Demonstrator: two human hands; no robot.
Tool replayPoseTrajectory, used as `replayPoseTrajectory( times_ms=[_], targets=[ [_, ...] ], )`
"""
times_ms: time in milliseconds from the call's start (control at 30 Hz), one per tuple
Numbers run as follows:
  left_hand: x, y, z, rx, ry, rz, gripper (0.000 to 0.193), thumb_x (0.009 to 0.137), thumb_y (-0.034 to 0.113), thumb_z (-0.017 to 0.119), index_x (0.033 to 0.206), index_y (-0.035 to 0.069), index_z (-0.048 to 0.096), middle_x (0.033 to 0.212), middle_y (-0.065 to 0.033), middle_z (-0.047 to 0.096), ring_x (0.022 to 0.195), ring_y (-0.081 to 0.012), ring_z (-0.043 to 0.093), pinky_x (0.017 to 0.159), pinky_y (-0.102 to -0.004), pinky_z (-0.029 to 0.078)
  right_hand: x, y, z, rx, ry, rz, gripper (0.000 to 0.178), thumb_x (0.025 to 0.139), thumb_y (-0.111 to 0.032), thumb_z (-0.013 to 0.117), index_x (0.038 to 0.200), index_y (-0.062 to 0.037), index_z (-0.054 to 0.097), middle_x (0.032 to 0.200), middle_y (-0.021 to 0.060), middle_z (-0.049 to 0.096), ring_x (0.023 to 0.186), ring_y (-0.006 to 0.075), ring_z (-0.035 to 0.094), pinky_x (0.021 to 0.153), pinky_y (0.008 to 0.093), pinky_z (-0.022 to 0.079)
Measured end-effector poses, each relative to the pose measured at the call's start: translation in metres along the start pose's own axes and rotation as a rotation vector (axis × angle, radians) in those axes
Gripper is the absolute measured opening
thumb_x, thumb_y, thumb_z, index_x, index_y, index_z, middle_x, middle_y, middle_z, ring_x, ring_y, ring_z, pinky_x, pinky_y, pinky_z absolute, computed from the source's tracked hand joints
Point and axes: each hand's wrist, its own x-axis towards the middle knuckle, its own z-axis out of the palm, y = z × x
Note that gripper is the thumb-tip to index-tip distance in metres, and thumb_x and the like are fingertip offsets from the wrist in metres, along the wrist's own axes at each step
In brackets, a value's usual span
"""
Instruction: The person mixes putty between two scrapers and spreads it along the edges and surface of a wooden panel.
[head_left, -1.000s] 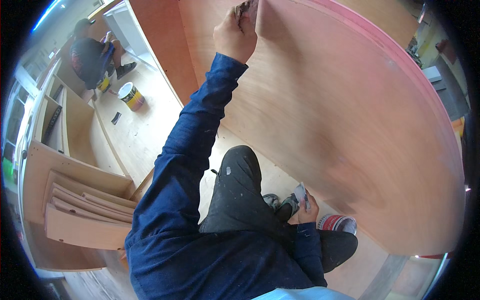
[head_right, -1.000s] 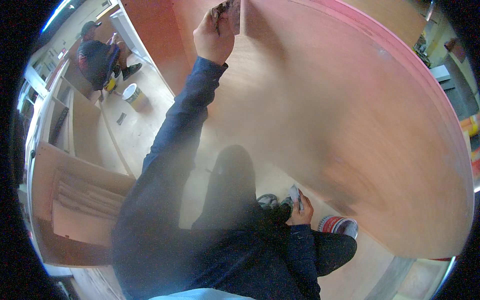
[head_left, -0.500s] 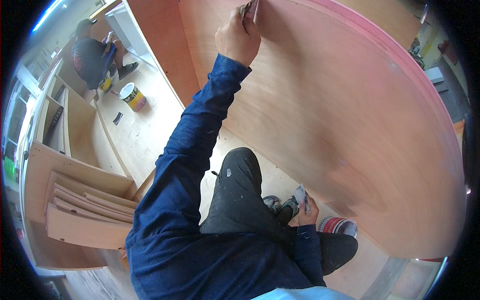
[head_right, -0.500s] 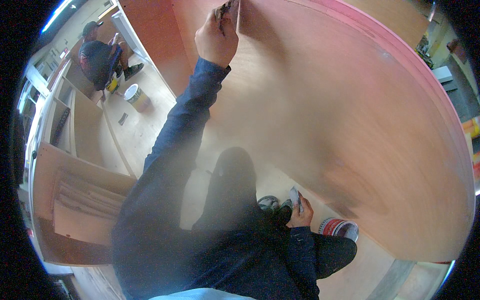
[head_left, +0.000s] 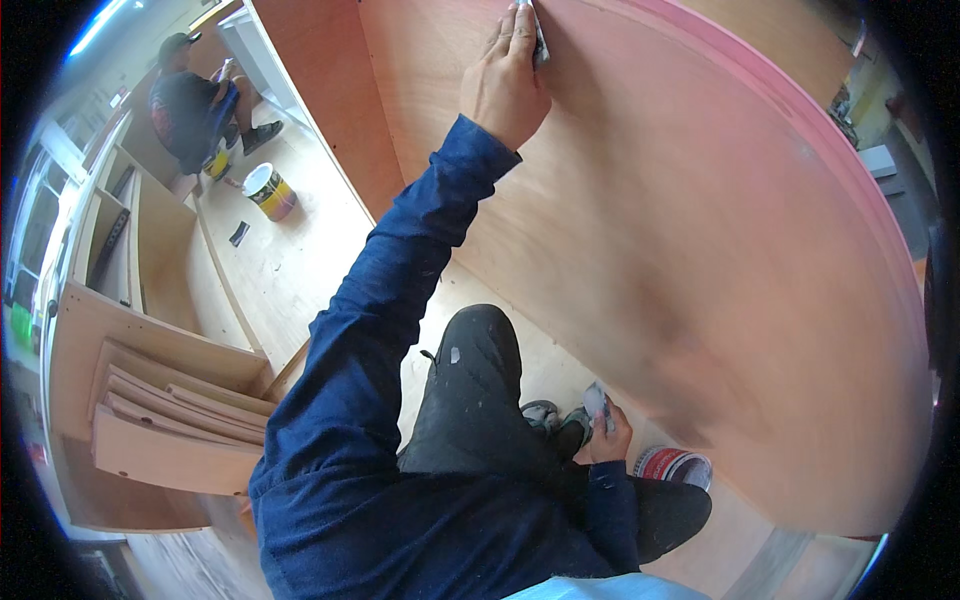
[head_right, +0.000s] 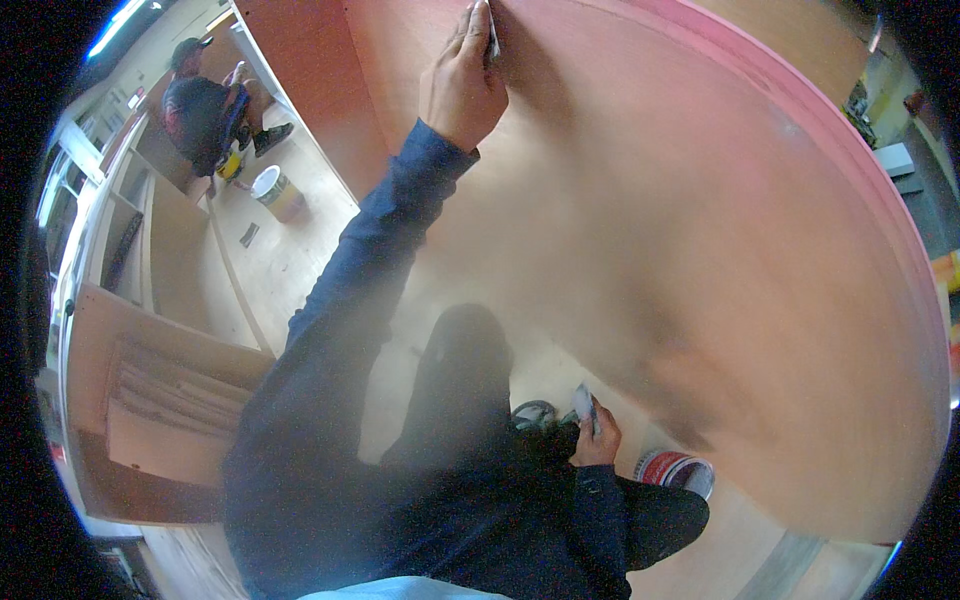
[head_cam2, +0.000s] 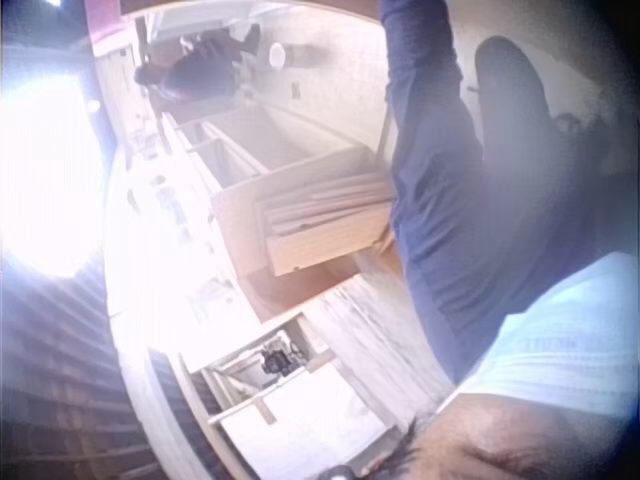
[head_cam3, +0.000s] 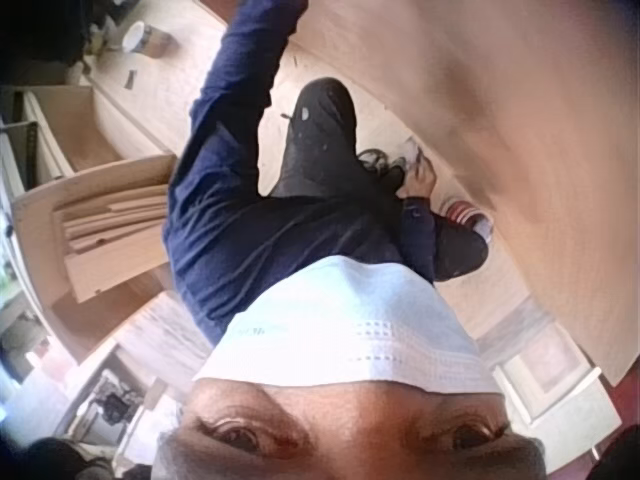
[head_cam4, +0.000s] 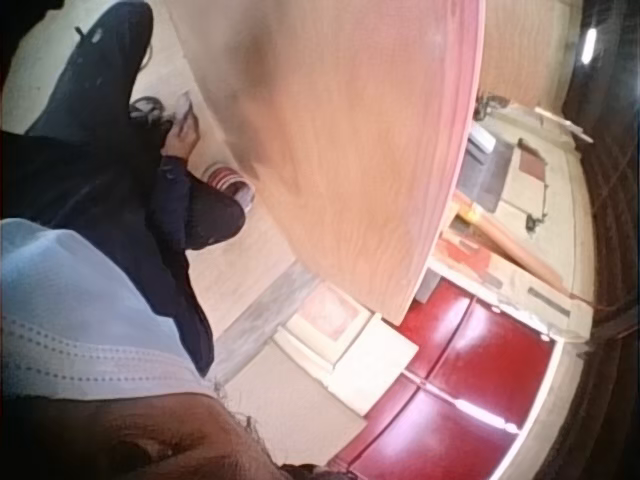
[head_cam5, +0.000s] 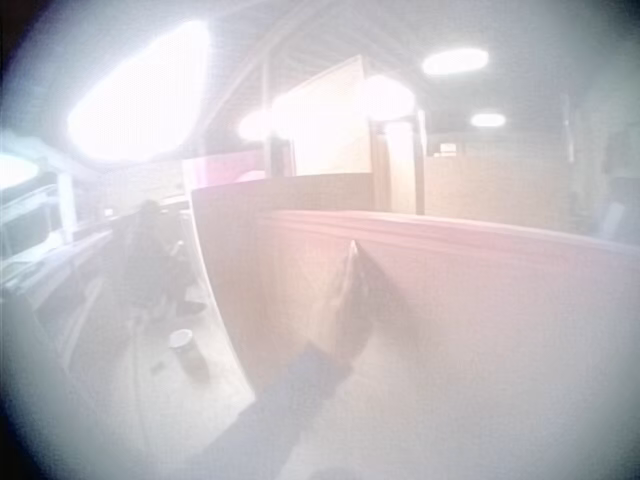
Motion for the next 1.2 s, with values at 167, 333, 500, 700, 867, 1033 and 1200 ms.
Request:
replayPoseTrajectory(
  times_ms=[167,333,500,700,867,1033,1200],
  targets=[
    [0.012,-0.047,-0.009,0.999,0.23,0.898,0.046,0.091,0.012,0.054,0.134,-0.002,0.048,0.126,-0.0195,0.057,0.114,-0.03,0.056,0.095,-0.0374,0.046,0.001,0.028,0.006,-0.005,0.012,-0.072,0.033,0.087,-0.002,0.057,0.119,0.0007,0.063,0.105,0.0187,0.067,0.099,0.0273,0.065,0.087,0.0368,0.05],
    [0.006,-0.055,-0.01,1.24,0.257,0.879,0.057,0.081,0.004,0.054,0.136,-0.006,0.044,0.135,-0.026,0.051,0.127,-0.0402,0.049,0.104,-0.0468,0.04,0.007,0.016,0.011,0.016,-0.035,-0.013,0.031,0.086,-0.002,0.057,0.116,0.0006,0.064,0.103,0.0192,0.067,0.097,0.0297,0.065,0.086,0.0367,0.05],
    [-0.016,-0.061,-0.006,1.272,0.192,0.89,0.056,0.081,0.001,0.052,0.136,-0.005,0.044,0.135,-0.0257,0.051,0.127,-0.0386,0.049,0.105,-0.0445,0.041,0.014,0.015,0.016,-0.043,-0.049,-0.143,0.03,0.086,-0.002,0.056,0.116,0.0001,0.064,0.103,0.0195,0.066,0.095,0.0309,0.066,0.086,0.0361,0.05],
    [-0.032,-0.048,-0.023,1.24,0.073,0.881,0.055,0.081,-0.004,0.047,0.136,-0.002,0.045,0.131,-0.0231,0.055,0.122,-0.035,0.055,0.094,-0.0405,0.051,0.023,-0.007,0.027,-0.023,-0.093,-0.177,0.031,0.088,-0.001,0.056,0.118,0.0031,0.062,0.101,0.0179,0.066,0.096,0.0264,0.065,0.086,0.0317,0.048],
    [-0.022,-0.034,-0.034,0.982,0.139,0.756,0.059,0.077,-0.01,0.049,0.135,-0.007,0.041,0.129,-0.0286,0.053,0.117,-0.0411,0.055,0.099,-0.0416,0.047,0.022,-0.008,0.028,-0.043,-0.09,-0.206,0.032,0.088,-0.002,0.058,0.119,0.0007,0.062,0.104,0.0188,0.066,0.097,0.0294,0.065,0.086,0.0338,0.049],
    [0.004,-0.031,-0.016,0.9,0.167,0.663,0.062,0.077,-0.008,0.05,0.138,-0.007,0.039,0.133,-0.0287,0.05,0.124,-0.0397,0.05,0.103,-0.0429,0.044,0.014,-0.002,0.026,-0.047,-0.091,-0.142,0.032,0.088,-0.004,0.059,0.12,-0.0029,0.063,0.107,0.0206,0.066,0.099,0.0335,0.065,0.086,0.0368,0.05],
    [-0.037,-0.079,-0.006,1.023,0.051,0.915,0.065,0.077,-0.002,0.055,0.14,-0.006,0.037,0.142,-0.0245,0.043,0.131,-0.0345,0.045,0.107,-0.043,0.04,0.012,0.006,0.022,-0.019,-0.022,-0.126,0.03,0.088,-0.003,0.059,0.117,0.0033,0.063,0.103,0.0182,0.067,0.097,0.0248,0.065,0.087,0.0321,0.048]
  ],
)
